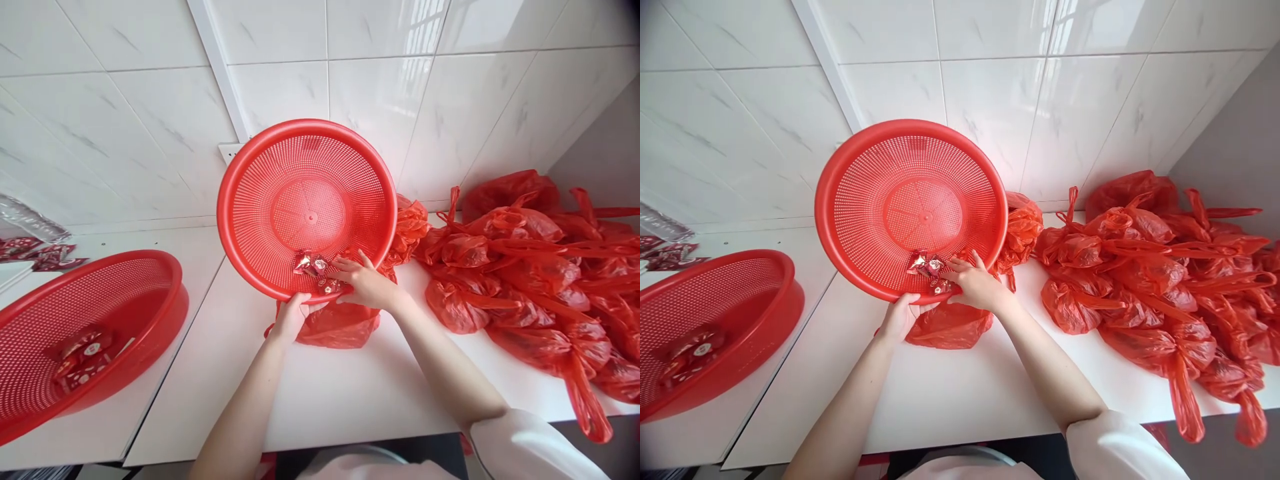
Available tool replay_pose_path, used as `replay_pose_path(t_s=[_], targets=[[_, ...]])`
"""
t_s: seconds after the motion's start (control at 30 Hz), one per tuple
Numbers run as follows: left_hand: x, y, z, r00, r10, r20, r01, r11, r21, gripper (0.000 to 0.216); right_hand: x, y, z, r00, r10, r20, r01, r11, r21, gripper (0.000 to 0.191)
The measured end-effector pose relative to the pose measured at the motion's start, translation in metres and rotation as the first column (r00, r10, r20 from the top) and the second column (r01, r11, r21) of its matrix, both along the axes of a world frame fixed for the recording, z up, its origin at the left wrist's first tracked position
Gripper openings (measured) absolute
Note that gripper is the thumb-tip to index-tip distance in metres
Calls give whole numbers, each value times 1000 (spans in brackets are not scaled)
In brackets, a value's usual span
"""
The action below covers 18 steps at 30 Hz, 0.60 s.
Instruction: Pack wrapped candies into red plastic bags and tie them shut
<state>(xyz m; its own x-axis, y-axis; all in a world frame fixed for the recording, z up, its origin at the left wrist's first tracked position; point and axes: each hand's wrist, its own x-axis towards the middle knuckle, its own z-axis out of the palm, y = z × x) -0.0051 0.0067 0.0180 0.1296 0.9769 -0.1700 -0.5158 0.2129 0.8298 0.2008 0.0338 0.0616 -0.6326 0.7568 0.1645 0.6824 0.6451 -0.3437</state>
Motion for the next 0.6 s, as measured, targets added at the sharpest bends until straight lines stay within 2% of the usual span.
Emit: replay_pose_path(t_s=[0.07,0.13,0.33,0.4,0.47,0.6], targets=[[-3,2,-1,1000,21,-2,-21,1000,11,25,1,-1,7,996,72,-52,-71,997,8,39],[-5,3,-1,1000,15,-10,-15,999,35,19,2,-4,15,989,114,-91,-114,993,2,29],[-11,6,-2,996,80,-27,-79,995,59,10,4,-18,28,995,50,-84,-63,986,-155,32],[-12,7,-3,993,109,-49,-106,993,59,10,5,-19,27,996,52,-75,-65,980,-187,47],[-13,8,-4,987,144,-73,-140,988,59,12,7,-18,25,993,68,-93,-83,981,-177,59],[-12,7,-7,984,144,-104,-138,988,63,24,8,-11,18,984,61,-168,-74,995,-72,52]])
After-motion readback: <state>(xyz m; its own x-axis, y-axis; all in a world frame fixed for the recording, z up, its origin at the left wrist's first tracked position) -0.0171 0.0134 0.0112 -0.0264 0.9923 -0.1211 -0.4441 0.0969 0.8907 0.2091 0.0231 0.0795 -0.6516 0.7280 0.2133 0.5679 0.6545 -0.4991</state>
